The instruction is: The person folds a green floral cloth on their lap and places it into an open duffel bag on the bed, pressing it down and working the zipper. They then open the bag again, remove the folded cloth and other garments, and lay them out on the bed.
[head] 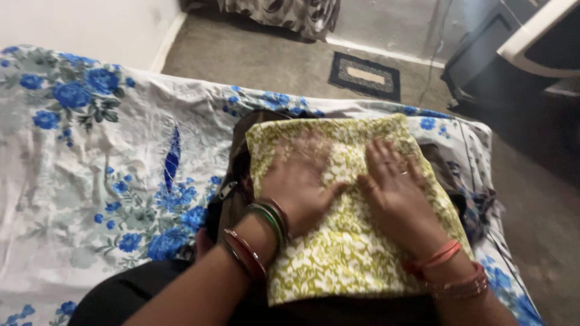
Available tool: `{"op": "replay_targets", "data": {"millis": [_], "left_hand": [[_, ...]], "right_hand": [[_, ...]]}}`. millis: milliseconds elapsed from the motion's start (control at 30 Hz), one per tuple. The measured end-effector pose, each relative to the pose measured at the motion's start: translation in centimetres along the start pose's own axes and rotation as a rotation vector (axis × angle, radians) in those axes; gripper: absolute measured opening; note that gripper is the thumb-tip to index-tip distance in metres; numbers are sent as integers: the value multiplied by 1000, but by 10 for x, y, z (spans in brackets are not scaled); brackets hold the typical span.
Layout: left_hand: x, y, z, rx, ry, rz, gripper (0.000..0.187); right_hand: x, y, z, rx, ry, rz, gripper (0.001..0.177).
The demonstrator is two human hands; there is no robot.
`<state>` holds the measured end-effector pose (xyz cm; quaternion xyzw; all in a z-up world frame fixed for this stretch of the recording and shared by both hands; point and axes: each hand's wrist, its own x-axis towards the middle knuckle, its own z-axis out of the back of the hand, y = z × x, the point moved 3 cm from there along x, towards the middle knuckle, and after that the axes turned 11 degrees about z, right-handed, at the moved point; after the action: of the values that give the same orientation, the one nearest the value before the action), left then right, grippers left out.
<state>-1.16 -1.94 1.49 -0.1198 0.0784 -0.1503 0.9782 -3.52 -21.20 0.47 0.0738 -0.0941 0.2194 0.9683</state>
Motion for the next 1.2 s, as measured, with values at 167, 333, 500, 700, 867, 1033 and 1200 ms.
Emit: {"op": "replay_targets", "data": {"millis": [167, 333, 500, 700, 867, 1033, 1200], "left_hand": [[11, 28, -2, -9, -118, 57, 78], [-20, 8, 4, 100, -243, 43, 66], [-93, -69, -38, 133, -533, -256, 58], [-95, -25, -63, -118, -636, -280, 79], [-133, -8, -57, -54, -686, -321, 74], [-152, -30, -43, -288, -663, -398, 44], [-140, -107, -38, -466, -545, -525, 29]], "right_hand": [[-25, -47, 0, -33, -48, -195, 79], [-52, -14, 27, -64, -205, -164, 69], [-89, 63, 4, -48, -302, 119, 57], [-107, 18, 0, -183, -221, -194, 67], [-113, -12, 10, -147, -193, -337, 57], [-161, -33, 64, 386, -499, -505, 25], [-181, -43, 75, 458, -297, -365, 23]]}}
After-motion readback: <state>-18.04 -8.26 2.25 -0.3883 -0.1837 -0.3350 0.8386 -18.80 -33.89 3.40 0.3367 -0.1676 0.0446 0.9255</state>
